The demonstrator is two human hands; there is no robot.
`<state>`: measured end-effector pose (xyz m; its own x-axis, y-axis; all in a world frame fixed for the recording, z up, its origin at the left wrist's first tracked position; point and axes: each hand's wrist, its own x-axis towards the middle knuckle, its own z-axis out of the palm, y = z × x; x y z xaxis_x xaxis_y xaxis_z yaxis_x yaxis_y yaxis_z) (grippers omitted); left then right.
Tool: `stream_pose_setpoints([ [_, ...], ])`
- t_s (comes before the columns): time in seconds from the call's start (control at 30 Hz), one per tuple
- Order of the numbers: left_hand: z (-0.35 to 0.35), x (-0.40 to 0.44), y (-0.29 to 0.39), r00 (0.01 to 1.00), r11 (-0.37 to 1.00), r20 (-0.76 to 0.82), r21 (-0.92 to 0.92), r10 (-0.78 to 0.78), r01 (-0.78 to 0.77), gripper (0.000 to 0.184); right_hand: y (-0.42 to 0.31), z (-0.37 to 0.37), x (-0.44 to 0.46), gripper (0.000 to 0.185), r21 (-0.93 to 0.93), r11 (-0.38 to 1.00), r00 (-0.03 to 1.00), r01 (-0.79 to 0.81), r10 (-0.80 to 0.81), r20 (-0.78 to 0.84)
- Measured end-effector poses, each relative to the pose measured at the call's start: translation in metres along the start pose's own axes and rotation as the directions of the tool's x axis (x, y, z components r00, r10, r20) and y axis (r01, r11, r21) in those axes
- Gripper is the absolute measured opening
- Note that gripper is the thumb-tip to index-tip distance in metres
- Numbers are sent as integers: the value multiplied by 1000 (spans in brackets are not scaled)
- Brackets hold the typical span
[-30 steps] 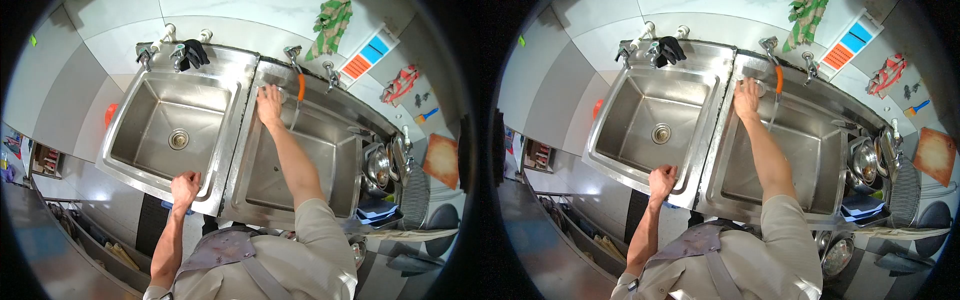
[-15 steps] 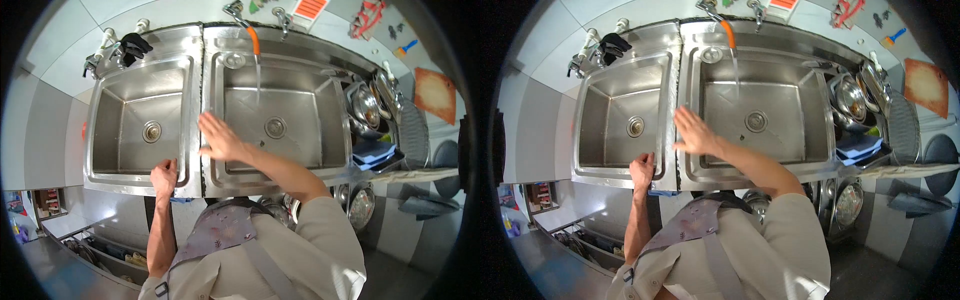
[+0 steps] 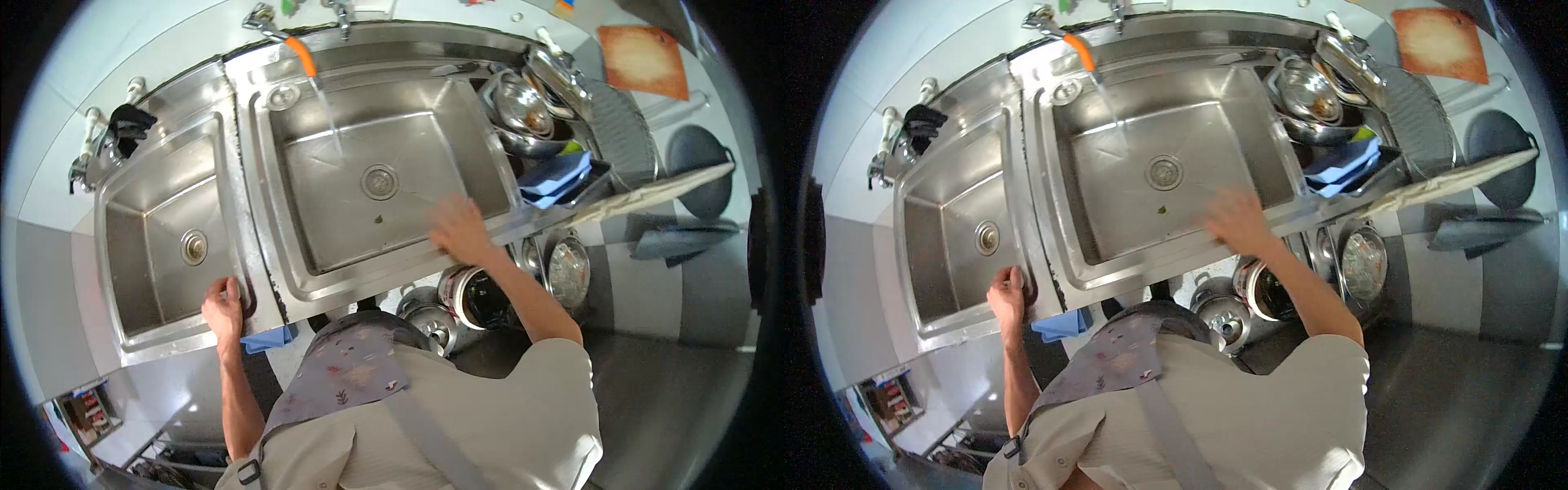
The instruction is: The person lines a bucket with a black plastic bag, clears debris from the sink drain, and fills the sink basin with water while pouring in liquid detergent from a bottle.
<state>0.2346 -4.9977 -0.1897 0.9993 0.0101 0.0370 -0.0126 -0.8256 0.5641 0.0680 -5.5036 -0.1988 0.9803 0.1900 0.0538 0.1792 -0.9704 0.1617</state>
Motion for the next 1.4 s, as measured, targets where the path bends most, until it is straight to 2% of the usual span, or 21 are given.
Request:
stream_pose_setpoints([
  [0.1, -5, -9, 11, 958, 955, -56, 107, 282, -275, 44, 53, 5, -23, 63, 18, 870, 852, -492, 486, -192],
  [0.17, 7, -10, 18, 886, 884, -70, 129, 459, -449, 55, 70, 12, -42, 65, 57, 755, 737, -653, 651, -183],
  [0.27, 34, -29, 63, 877, 865, 10, 164, 480, -475, 70, 39, 28, -27, 68, -84, 738, 742, -670, 668, -53],
  [0.33, 55, -34, 90, 821, 807, 137, 150, 555, -571, 70, 10, 13, 10, 65, 261, 744, 785, -616, 548, 289],
  [0.4, 68, -36, 117, 747, 790, 309, -20, 588, -613, 66, -14, -6, 33, 58, 554, 745, 927, -372, 326, 185],
  [0.43, 74, -41, 131, 715, 811, 407, -128, 568, -571, 63, -12, 3, 39, 58, 556, 747, 931, -364, 319, 181],
  [0.47, 79, -46, 143, 722, 815, 402, -122, 563, -567, 63, -10, 16, 47, 55, 679, 614, 910, -403, 345, 228],
  [0.5, 83, -52, 151, 657, 775, 424, -222, 623, -591, 59, -8, 25, 55, 52, 779, 457, 891, -429, 358, 281],
  [0.53, 86, -53, 156, 591, 729, 433, -319, 680, -606, 55, -3, 17, 65, 52, 786, 461, 900, -412, 341, 272],
  [0.6, 89, -52, 154, 601, 715, 395, -288, 695, -638, 49, 10, 1, 86, 49, 606, 410, 731, -682, 350, 586],
  [0.63, 89, -46, 154, 591, 686, 359, -271, 723, -675, 44, 15, 6, 95, 49, 620, 429, 753, -657, 331, 569],
  [0.7, 83, -39, 149, 634, 710, 321, -273, 704, -649, 37, 15, 13, 104, 43, 778, 290, 807, -557, 408, 426],
  [0.77, 74, -34, 143, 705, 776, 324, -241, 631, -584, 30, 24, 12, 128, 40, 803, 269, 823, -532, 388, 415],
  [0.8, 79, -32, 137, 722, 760, 240, -241, 649, -603, 26, 28, 6, 142, 37, 820, 237, 825, -522, 383, 415],
  [0.93, 77, -36, 136, 780, 806, 225, -276, 583, -523, 21, 41, -10, 219, 41, 828, 277, 861, -488, 311, 403],
  [1.0, 78, -36, 135, 787, 803, 205, -295, 582, -517, 20, 46, -7, 263, 43, 853, 368, 907, -369, 341, 246],
  [1.07, 80, -36, 133, 777, 779, 181, -345, 602, -523, 17, 51, -20, 309, 46, 835, 397, 902, -380, 359, 240],
  [1.13, 80, -35, 133, 781, 780, 179, -354, 599, -517, 15, 51, -18, 355, 37, 784, 567, 916, -251, 400, 4],
  [1.3, 85, -36, 131, 802, 773, 123, -384, 585, -505, 10, 43, -20, 438, 42, 768, 632, 897, -107, 395, -200],
  [1.33, 83, -37, 132, 807, 785, 142, -374, 574, -493, 8, 41, -29, 442, 42, 768, 631, 903, -107, 385, -191],
  [1.4, 81, -35, 134, 803, 788, 149, -360, 577, -500, 8, 42, -43, 450, 40, 714, 662, 945, -228, 326, -2],
])
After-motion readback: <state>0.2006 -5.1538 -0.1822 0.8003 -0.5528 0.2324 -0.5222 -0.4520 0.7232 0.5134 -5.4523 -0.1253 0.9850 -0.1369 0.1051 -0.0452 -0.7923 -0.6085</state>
